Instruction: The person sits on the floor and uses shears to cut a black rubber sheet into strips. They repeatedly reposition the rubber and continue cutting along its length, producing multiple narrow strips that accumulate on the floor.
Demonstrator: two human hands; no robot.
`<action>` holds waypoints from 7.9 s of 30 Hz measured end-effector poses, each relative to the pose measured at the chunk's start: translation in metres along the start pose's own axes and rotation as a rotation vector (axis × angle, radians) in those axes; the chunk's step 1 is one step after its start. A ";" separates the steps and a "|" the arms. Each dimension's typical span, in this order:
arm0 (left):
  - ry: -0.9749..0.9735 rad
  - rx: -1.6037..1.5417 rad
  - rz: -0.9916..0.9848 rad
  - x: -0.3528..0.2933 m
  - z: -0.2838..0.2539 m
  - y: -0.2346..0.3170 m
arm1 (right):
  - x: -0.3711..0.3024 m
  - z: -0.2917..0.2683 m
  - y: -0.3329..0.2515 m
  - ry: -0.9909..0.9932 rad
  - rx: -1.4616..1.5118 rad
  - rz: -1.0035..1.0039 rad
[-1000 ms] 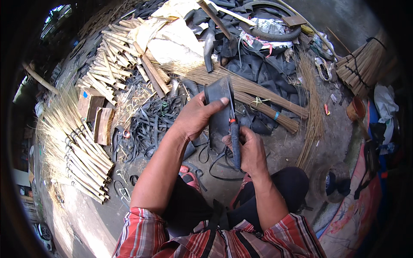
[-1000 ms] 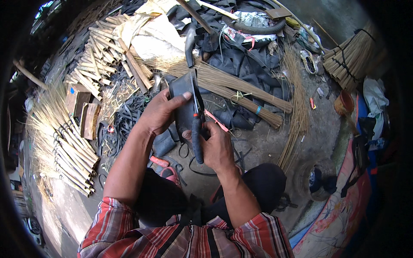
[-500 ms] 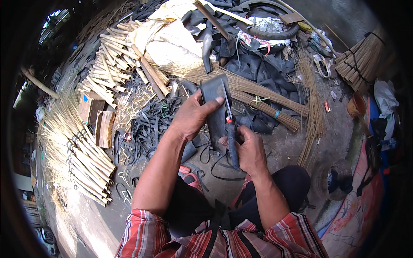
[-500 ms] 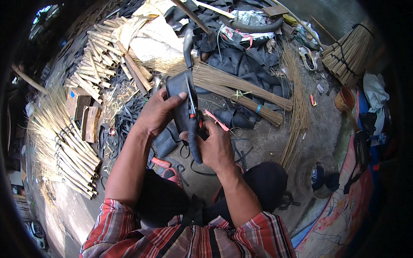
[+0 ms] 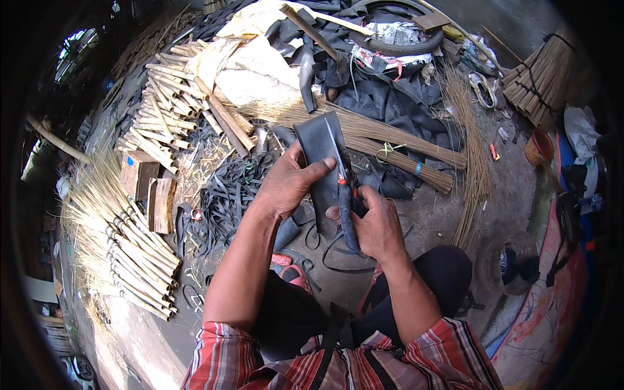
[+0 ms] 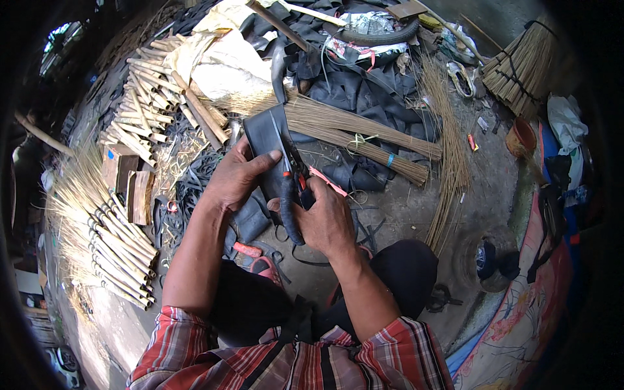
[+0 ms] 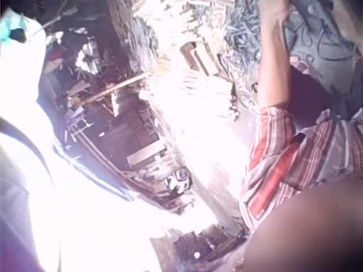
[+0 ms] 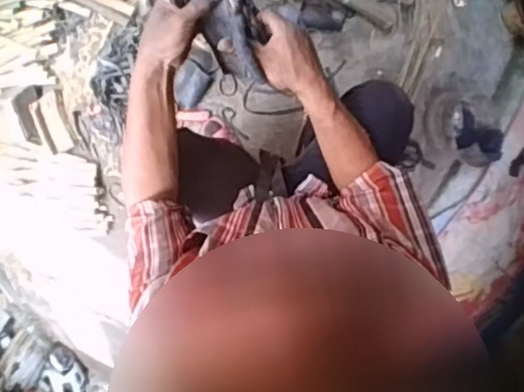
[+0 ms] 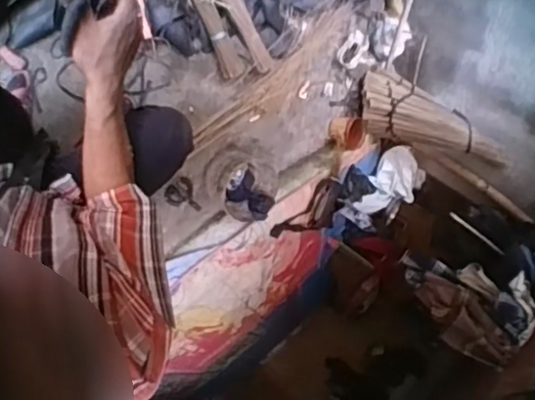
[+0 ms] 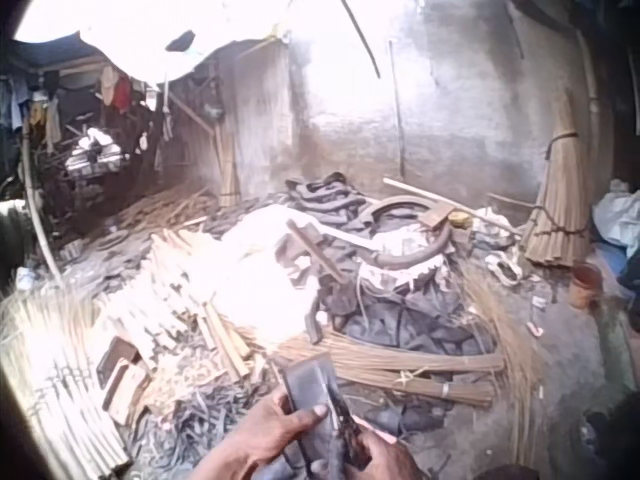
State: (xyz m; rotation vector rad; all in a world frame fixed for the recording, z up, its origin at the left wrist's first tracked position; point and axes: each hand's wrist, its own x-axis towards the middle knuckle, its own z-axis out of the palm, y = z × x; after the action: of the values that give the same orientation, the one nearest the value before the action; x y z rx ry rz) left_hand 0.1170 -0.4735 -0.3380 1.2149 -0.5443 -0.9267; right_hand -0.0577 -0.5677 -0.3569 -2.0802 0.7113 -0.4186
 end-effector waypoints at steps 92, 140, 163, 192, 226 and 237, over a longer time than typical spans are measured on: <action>0.054 0.117 0.048 -0.001 -0.010 0.007 | 0.007 0.022 0.007 0.303 -0.169 -0.394; -0.173 0.340 -0.091 -0.005 -0.012 0.009 | 0.008 0.009 0.004 0.007 0.058 0.061; -0.142 0.370 0.050 0.007 0.003 -0.010 | 0.010 0.024 0.005 0.219 0.804 -0.077; 0.190 -0.046 0.017 0.016 -0.007 0.019 | -0.002 0.012 0.018 -0.212 0.546 0.064; 0.073 0.316 0.044 0.008 -0.014 0.018 | 0.002 0.024 0.022 -0.130 0.423 -0.032; 0.045 0.133 0.006 0.005 -0.013 0.021 | 0.001 0.017 0.018 -0.160 0.344 0.114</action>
State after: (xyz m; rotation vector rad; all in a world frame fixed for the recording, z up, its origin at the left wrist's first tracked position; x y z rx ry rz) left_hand 0.1365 -0.4689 -0.3229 1.3499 -0.5809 -0.8672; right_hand -0.0536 -0.5658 -0.3808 -1.7186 0.6116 -0.2845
